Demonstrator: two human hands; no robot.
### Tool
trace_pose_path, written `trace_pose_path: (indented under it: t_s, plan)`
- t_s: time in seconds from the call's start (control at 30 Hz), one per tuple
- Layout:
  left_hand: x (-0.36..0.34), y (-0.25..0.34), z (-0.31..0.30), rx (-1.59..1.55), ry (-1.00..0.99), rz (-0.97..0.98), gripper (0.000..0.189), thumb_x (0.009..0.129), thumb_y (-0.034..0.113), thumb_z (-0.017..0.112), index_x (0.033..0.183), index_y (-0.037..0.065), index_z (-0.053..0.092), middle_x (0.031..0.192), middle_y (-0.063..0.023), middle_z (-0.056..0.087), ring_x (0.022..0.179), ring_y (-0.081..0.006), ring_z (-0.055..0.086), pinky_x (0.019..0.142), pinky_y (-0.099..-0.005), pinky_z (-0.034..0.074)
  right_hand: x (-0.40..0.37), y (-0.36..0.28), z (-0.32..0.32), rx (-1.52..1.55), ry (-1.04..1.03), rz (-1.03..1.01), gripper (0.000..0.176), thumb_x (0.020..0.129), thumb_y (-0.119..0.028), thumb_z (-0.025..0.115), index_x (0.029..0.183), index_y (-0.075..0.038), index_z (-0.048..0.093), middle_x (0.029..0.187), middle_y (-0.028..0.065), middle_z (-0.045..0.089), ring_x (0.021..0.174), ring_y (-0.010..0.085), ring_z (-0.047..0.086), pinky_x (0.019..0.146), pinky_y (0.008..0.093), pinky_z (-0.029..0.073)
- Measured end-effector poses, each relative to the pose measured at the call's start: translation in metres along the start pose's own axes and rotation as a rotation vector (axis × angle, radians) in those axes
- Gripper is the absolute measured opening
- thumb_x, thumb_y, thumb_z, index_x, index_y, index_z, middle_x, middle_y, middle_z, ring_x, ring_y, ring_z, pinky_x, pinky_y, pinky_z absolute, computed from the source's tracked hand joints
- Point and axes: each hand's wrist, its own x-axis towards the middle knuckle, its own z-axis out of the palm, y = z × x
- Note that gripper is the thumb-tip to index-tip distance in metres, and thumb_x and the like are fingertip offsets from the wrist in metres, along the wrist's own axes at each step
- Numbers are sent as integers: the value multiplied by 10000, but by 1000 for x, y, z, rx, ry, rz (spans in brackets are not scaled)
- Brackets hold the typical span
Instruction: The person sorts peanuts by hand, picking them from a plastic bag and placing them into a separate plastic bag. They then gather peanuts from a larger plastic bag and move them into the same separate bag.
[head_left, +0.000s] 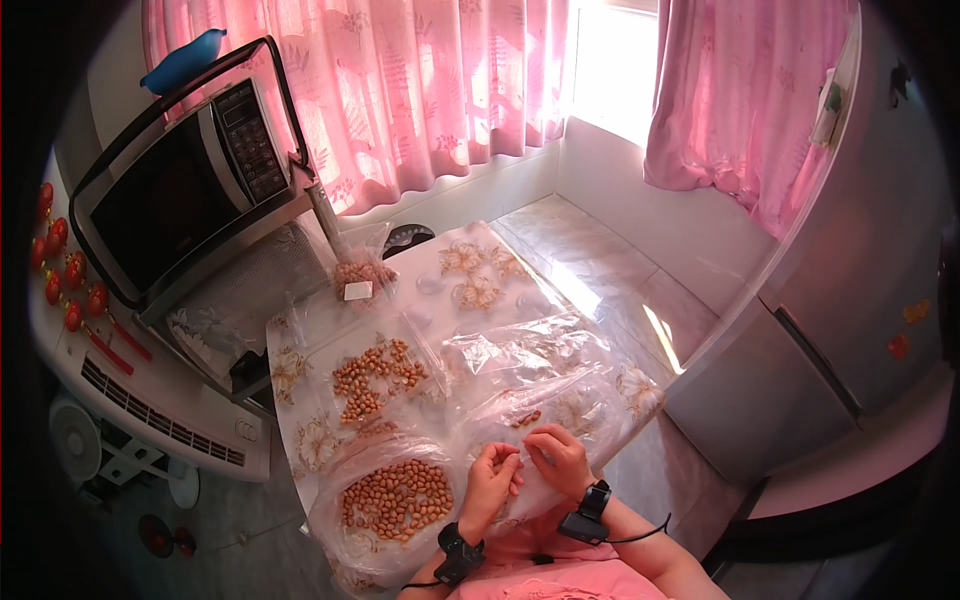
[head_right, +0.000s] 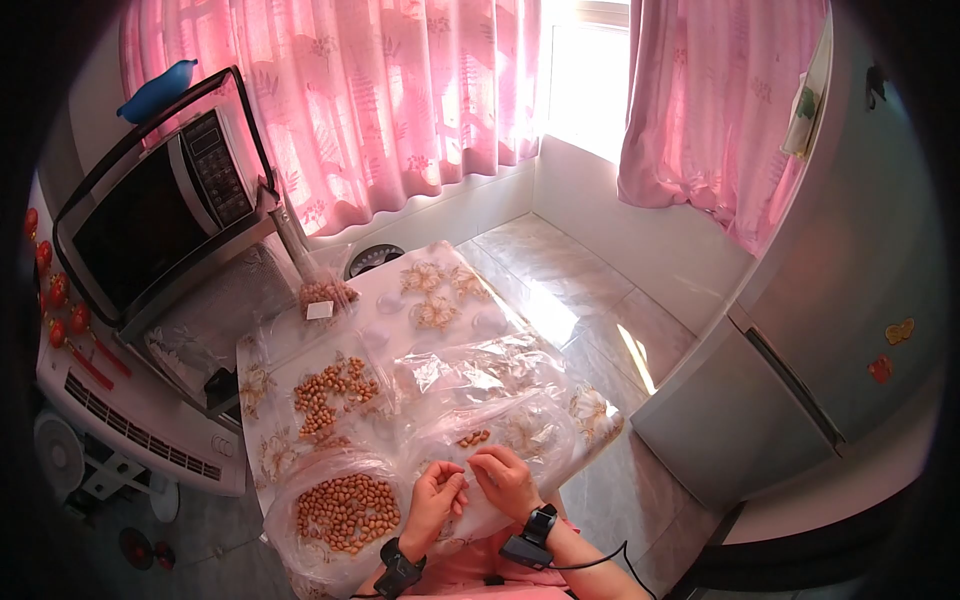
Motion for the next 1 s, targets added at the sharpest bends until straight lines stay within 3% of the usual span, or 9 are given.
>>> trace_pose_path:
  t_s: [0.4,0.77,1.0]
  plan:
    - [0,1,0,27,-1,-12,172,1017,110,626,1146,4,586,914,-56,645,689,-83,620,523,-187,484,2,-2,-2,27,-14,18,160,846,10,713,992,-48,685,946,120,675,840,309,680,710,380,557]
    - [-2,4,0,113,-1,-12,194,999,213,679,940,42,608,736,-6,622,612,-59,579,505,-187,448,2,-5,-3,41,-11,62,130,881,-1,689,1008,-28,677,921,130,664,807,317,665,686,391,541]
    - [-3,5,3,97,13,8,149,1004,166,668,1023,21,638,810,7,639,645,-48,580,535,-194,466,1,-3,-3,6,15,36,151,869,32,698,1007,-22,668,899,129,662,761,284,668,657,353,536]
